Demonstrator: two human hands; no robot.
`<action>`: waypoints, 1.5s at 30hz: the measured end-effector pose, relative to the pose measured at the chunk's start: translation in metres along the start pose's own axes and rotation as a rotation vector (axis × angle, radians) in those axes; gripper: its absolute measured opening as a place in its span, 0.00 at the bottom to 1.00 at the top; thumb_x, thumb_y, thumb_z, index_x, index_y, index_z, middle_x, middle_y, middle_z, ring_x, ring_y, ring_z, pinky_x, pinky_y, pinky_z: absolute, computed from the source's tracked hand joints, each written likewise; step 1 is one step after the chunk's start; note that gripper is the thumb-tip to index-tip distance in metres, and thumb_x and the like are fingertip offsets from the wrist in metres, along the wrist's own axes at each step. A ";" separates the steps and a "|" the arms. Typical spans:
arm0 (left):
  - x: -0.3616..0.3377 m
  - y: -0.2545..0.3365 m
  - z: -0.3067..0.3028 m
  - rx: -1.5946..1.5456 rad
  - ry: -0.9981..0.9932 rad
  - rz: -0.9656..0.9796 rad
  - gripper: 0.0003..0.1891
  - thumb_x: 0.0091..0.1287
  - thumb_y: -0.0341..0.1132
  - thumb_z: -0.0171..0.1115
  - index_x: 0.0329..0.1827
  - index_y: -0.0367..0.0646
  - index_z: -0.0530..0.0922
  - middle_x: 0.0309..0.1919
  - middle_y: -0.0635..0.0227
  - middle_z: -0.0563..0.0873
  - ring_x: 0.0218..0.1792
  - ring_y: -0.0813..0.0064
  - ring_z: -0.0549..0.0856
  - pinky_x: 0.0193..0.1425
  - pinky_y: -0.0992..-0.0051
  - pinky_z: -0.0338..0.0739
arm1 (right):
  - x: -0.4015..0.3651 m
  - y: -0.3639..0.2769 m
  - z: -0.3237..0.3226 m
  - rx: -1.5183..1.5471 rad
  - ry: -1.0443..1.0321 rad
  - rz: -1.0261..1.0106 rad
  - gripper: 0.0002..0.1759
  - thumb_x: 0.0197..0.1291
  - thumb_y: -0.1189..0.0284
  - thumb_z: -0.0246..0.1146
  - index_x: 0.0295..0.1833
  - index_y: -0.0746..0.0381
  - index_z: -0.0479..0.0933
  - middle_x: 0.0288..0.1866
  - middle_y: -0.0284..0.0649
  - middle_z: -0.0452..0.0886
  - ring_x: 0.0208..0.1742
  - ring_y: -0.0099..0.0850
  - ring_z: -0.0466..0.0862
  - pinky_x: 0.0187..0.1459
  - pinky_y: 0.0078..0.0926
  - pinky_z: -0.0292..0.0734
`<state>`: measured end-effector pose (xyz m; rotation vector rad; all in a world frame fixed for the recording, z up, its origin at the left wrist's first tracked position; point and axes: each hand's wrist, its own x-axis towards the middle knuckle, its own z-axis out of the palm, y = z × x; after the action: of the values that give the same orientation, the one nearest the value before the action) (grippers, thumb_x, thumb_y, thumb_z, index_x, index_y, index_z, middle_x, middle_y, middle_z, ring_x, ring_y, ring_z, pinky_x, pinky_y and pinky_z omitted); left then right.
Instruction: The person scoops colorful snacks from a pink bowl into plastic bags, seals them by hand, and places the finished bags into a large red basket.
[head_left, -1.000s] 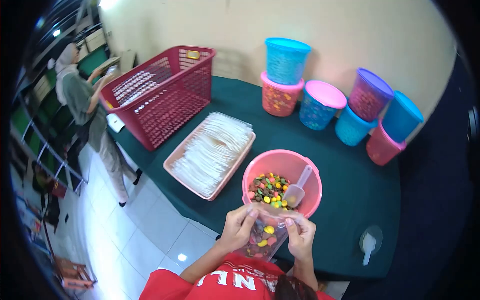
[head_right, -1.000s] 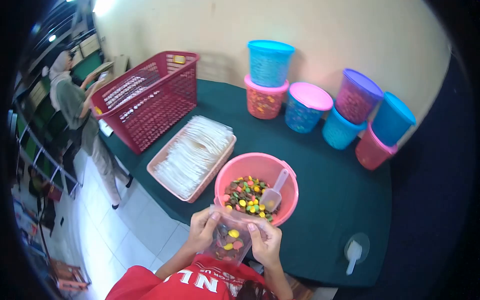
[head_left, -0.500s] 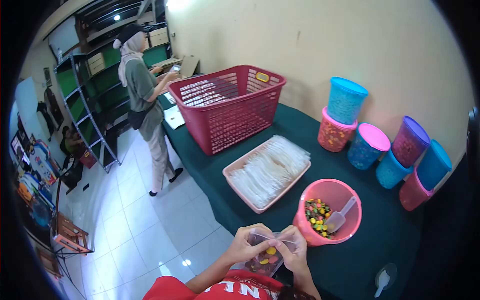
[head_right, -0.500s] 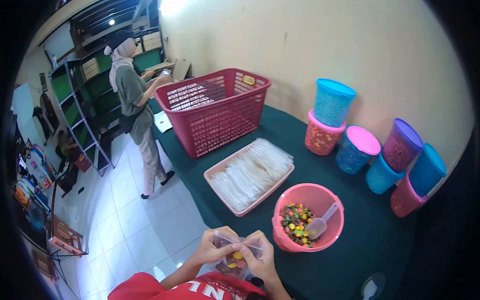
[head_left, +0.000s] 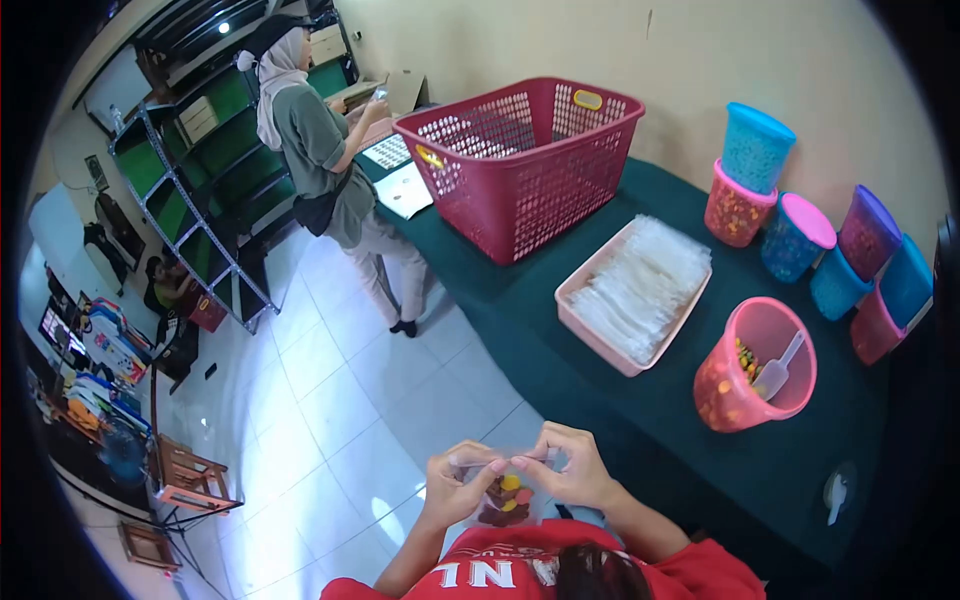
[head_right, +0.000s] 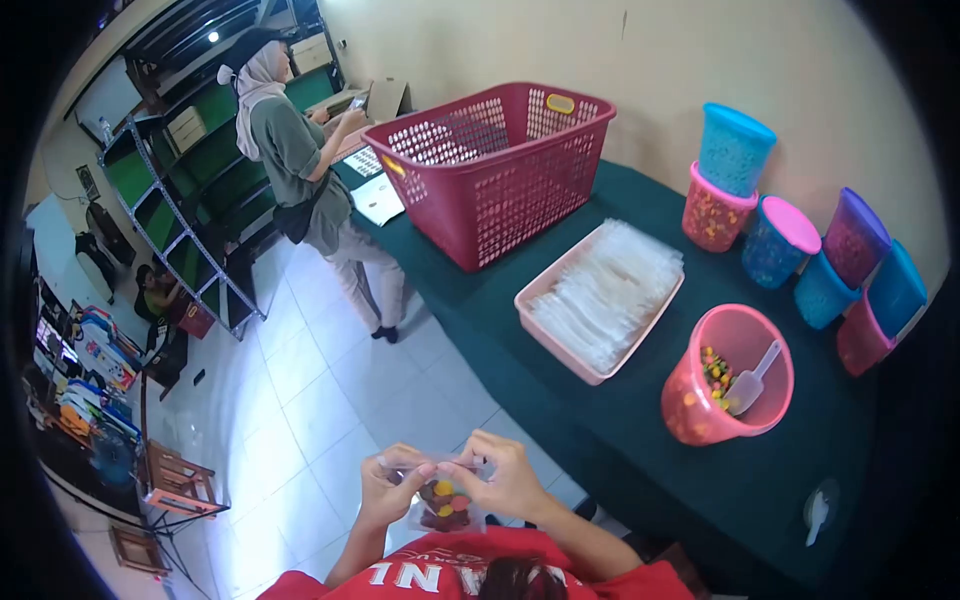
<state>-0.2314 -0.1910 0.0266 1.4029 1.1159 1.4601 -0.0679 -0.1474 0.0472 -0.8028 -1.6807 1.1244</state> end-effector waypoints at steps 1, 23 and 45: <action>-0.006 0.001 -0.011 0.021 0.011 -0.049 0.02 0.55 0.23 0.61 0.30 0.35 0.80 0.29 0.62 0.81 0.30 0.78 0.79 0.33 0.81 0.72 | 0.005 0.002 0.006 -0.019 -0.081 -0.023 0.10 0.46 0.75 0.65 0.22 0.67 0.70 0.20 0.39 0.71 0.21 0.25 0.72 0.24 0.22 0.64; 0.108 -0.037 -0.113 0.068 0.513 0.055 0.12 0.43 0.23 0.69 0.15 0.38 0.71 0.18 0.65 0.79 0.24 0.77 0.77 0.37 0.72 0.73 | 0.208 0.059 0.080 0.061 -0.402 -0.284 0.13 0.41 0.69 0.69 0.19 0.61 0.71 0.17 0.34 0.68 0.21 0.30 0.68 0.28 0.24 0.57; 0.324 -0.100 -0.224 -0.127 -0.106 0.202 0.21 0.67 0.46 0.44 0.53 0.38 0.69 0.45 0.55 0.78 0.44 0.63 0.79 0.59 0.55 0.60 | 0.338 0.073 0.054 0.158 0.294 -0.533 0.14 0.47 0.68 0.66 0.39 0.63 0.79 0.24 0.38 0.77 0.14 0.18 0.71 0.14 0.11 0.66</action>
<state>-0.4764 0.1329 0.0250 1.5179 0.8201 1.5488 -0.2370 0.1568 0.0852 -0.3616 -1.4188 0.7153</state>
